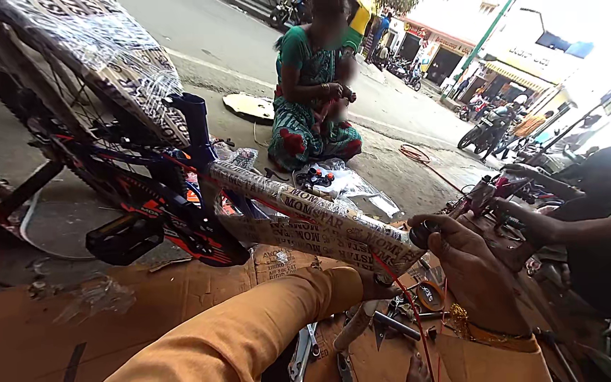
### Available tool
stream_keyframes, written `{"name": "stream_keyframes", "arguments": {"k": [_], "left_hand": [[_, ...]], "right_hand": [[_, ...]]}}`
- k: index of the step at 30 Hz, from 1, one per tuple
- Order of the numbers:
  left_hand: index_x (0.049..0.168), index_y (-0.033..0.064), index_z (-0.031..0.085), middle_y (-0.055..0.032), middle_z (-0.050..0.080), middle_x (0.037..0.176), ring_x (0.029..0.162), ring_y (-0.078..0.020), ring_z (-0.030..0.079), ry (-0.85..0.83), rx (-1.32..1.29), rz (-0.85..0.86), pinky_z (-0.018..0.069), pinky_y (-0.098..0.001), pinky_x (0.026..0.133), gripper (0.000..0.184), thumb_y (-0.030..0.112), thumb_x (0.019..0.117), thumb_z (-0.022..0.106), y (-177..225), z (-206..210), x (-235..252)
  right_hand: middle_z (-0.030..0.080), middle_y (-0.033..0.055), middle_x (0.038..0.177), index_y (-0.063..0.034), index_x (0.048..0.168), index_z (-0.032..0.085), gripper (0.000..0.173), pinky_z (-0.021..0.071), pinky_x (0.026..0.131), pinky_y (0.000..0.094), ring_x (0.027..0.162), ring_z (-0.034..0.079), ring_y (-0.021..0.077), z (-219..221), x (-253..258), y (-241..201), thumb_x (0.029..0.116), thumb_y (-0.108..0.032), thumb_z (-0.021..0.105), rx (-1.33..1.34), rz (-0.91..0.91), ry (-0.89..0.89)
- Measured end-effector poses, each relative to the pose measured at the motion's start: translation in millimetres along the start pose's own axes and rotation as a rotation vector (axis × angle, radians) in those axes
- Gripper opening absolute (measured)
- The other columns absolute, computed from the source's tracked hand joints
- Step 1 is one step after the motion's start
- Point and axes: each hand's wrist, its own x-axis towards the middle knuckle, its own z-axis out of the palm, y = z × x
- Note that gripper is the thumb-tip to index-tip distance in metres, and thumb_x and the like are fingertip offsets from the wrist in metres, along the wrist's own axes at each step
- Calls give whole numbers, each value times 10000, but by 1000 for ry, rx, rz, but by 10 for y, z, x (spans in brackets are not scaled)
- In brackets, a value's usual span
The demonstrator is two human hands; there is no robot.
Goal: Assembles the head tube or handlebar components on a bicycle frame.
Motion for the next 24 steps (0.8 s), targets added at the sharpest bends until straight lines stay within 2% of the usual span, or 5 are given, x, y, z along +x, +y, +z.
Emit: {"name": "stream_keyframes", "arguments": {"k": [7,12,18,22,24], "left_hand": [[1423,66,539,-232,584,1398,1349,-354,539,-47,36,-84,402,-612,1101,630,564,1065,396,4,-39,-27],[1392,30,576,-233,596,1394,1340,-365,548,-79,20,-275,397,-591,1111,616,535,1074,422,303,-163,-218],[1374,47,572,-233,617,1339,1293,-344,579,-68,41,-74,426,-578,1085,609,548,1068,409,6,-32,-37],[1437,9,540,-260,551,1451,1397,-388,496,-94,-11,-261,344,-597,1157,604,488,1093,408,388,-194,-300],[1439,60,537,-233,580,1420,1364,-370,532,-85,47,-207,390,-605,1120,584,503,1098,368,285,-137,-251]], "right_hand": [[716,104,1066,-81,1133,726,223,590,826,343,939,687,196,175,-6,-42,915,-125,715,-33,21,215],[694,14,886,-155,936,641,334,589,673,356,811,685,162,373,22,32,781,-323,885,-272,-7,489],[663,92,1269,-148,1418,569,520,569,964,382,1130,659,224,99,-83,2,943,-311,701,-48,33,105],[702,104,1017,-69,1084,687,157,591,856,351,919,685,185,91,-102,9,932,-109,692,50,21,252],[689,88,985,-97,1054,669,224,589,810,328,893,671,176,127,-104,28,866,-147,781,42,-1,281]]}}
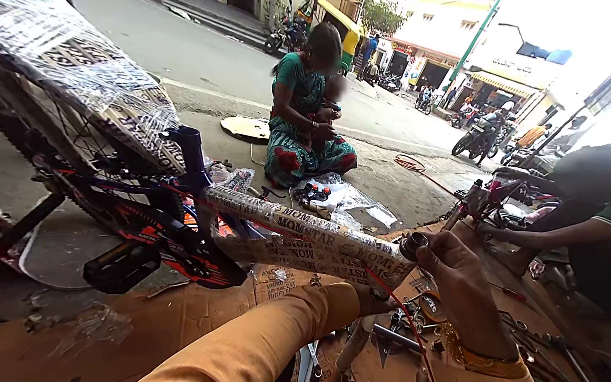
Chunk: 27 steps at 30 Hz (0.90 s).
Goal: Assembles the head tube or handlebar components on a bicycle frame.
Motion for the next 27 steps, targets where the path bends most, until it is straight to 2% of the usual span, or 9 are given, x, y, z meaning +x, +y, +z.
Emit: {"name": "stream_keyframes", "arguments": {"k": [3,4,8,10,13,17,21,25,27], "left_hand": [[1394,69,565,-230,618,1346,1298,-353,577,15,-21,120,425,-605,1078,592,540,1067,418,-222,74,245],[1386,74,575,-224,622,1345,1299,-343,579,20,-31,110,424,-598,1083,592,547,1058,435,-225,92,277],[1363,42,578,-219,616,1338,1283,-307,580,53,-43,195,427,-520,1099,517,455,1070,472,-233,109,289],[1360,39,580,-220,617,1334,1280,-305,580,58,-46,204,429,-513,1097,512,448,1069,481,-234,107,278],[1379,66,572,-210,618,1342,1293,-308,577,51,-31,163,430,-540,1092,555,507,1062,457,-226,99,275],[1452,58,527,-209,567,1443,1371,-297,522,16,-110,114,377,-504,1153,566,465,1061,493,-149,8,177],[1446,51,516,-196,570,1431,1359,-261,533,12,-71,188,399,-446,1146,498,395,1094,444,-120,4,128],[1393,19,549,-220,585,1390,1332,-290,547,28,-42,205,406,-475,1129,489,391,1094,444,-136,20,134],[1408,31,549,-227,586,1396,1339,-320,543,25,-62,175,401,-525,1128,546,456,1077,457,-183,45,211]], "right_hand": [[654,79,1241,-173,1420,539,551,564,940,368,1102,653,204,-63,28,-31,912,-276,727,-46,38,-178],[653,90,1271,-157,1446,546,508,552,972,386,1128,647,212,-73,36,-45,959,-245,664,-48,45,-199],[690,109,1056,-91,1138,648,287,585,854,352,949,679,197,60,33,-20,877,-124,763,6,18,-45],[666,96,1080,-118,1193,599,418,584,854,342,966,668,191,54,38,13,842,-197,812,18,25,-79],[635,99,1325,-155,1431,547,633,547,996,394,1186,629,238,-88,36,-24,886,-390,769,-15,47,-229],[685,94,1054,-85,1095,689,232,588,920,390,966,681,187,-162,3,-18,908,-207,751,190,10,-37],[624,83,1343,-157,1406,582,533,547,1002,412,1178,630,225,-131,-31,7,924,-328,732,67,57,-151],[698,103,1092,-74,1162,705,236,568,932,378,998,675,187,-73,5,77,981,-218,657,126,40,-67],[669,113,1223,-91,1278,662,316,542,998,415,1117,651,221,-94,46,73,1019,-259,598,119,45,-161]]}}
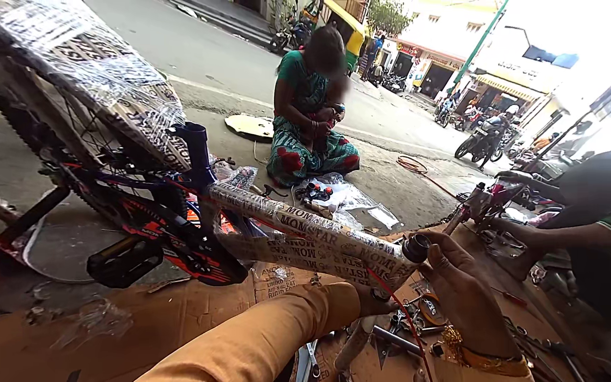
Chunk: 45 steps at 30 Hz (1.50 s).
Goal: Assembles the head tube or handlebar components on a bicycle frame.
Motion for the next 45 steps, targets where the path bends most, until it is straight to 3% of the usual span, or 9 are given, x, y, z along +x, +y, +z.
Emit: {"name": "stream_keyframes", "arguments": {"k": [3,10,17,22,27,32,39,43,45], "left_hand": [[1446,80,533,-238,581,1417,1357,-360,539,1,3,-67,389,-609,1125,682,603,1018,444,-170,85,138],[1405,15,533,-242,582,1382,1321,-329,550,-63,26,12,404,-525,1114,516,416,1105,405,76,-42,-51],[1417,13,536,-265,585,1385,1335,-372,543,-67,-4,-60,391,-576,1119,586,481,1082,428,47,-39,-20],[1386,-18,542,-258,594,1350,1275,-319,569,-36,-58,2,418,-488,1097,520,400,1084,472,46,-55,-73],[1358,-31,575,-273,596,1365,1325,-360,555,-54,45,45,413,-548,1111,546,416,1115,375,170,-139,-225],[1369,-44,560,-276,572,1395,1347,-366,535,-92,61,33,405,-530,1124,524,359,1137,319,250,-174,-318],[1365,-33,562,-270,588,1364,1307,-343,557,-41,14,42,407,-510,1112,513,385,1105,418,139,-84,-148],[1374,11,564,-240,592,1377,1323,-325,557,-19,19,57,416,-520,1118,529,435,1099,406,29,-22,-71],[1379,-1,559,-252,587,1383,1329,-340,554,-33,27,43,412,-533,1117,524,417,1106,399,106,-73,-142]], "right_hand": [[614,131,1381,-82,1406,600,392,496,1066,414,1251,596,256,10,15,-10,1049,-224,523,-37,-5,-97],[687,92,1028,-108,1115,663,235,570,806,310,909,660,174,273,37,-54,897,-147,743,-113,-11,115],[625,130,1338,-87,1389,608,420,509,1049,410,1219,606,245,-65,97,-79,1037,-313,570,-36,4,-225],[697,128,1186,-76,1223,707,305,568,926,345,1059,672,206,12,115,-84,950,-207,681,-81,2,-72],[702,144,1112,-73,1172,712,310,579,885,348,994,680,218,76,109,-62,896,-212,741,-65,23,28],[720,95,944,-71,1086,605,348,608,753,322,854,711,192,353,64,-36,822,-156,814,-208,-28,277],[656,143,1287,-87,1372,607,490,534,1023,400,1182,636,256,15,45,-13,980,-375,664,-79,30,-88],[693,147,1042,-57,1132,669,289,590,881,360,948,688,209,116,36,14,896,-199,755,-3,20,105],[686,136,1054,-81,1167,623,373,590,863,348,949,684,206,181,35,8,865,-220,792,-20,19,93]]}}
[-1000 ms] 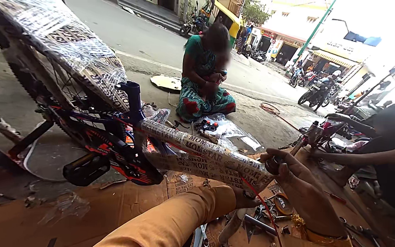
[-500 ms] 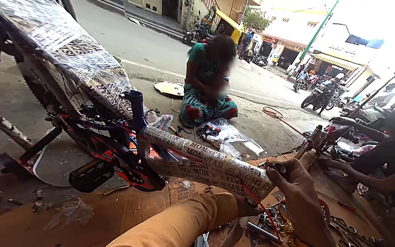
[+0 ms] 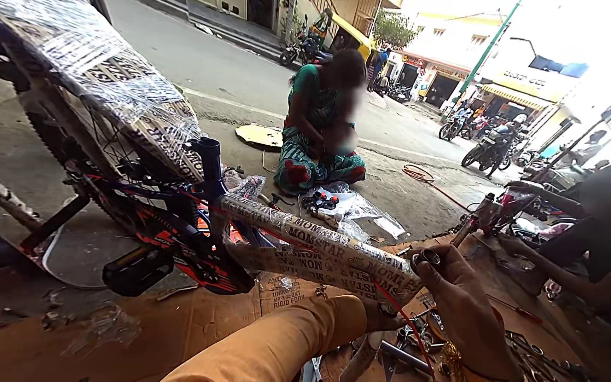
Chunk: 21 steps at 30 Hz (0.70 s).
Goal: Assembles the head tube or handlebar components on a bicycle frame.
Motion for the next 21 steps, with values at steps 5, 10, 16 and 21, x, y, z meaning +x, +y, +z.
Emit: {"name": "stream_keyframes", "arguments": {"k": [5,10,16,21], "left_hand": [[1373,-29,554,-252,585,1381,1322,-312,552,7,-37,39,408,-469,1123,464,333,1101,452,79,-66,-72],[1350,-19,571,-250,602,1345,1290,-308,569,63,-22,70,417,-471,1110,492,384,1080,489,-74,45,67],[1387,4,558,-251,595,1368,1322,-336,555,12,-10,-29,413,-532,1114,571,472,1083,439,-67,65,114],[1375,23,574,-238,599,1365,1316,-314,561,56,-10,-2,413,-512,1121,569,488,1062,478,-170,127,220]], "right_hand": [[650,149,1307,-93,1391,606,512,550,1006,406,1182,639,271,-144,-19,-82,946,-323,717,-68,18,-160],[688,115,1103,-89,1163,681,272,582,925,374,1008,680,200,-188,-26,-95,944,-247,709,20,7,-34],[711,85,1087,-89,1122,714,216,580,939,374,1012,690,186,-151,-66,-87,983,-241,650,7,-17,50],[650,86,1287,-139,1309,651,424,536,1009,442,1180,628,230,-233,-54,-45,995,-421,618,28,-23,-53]]}}
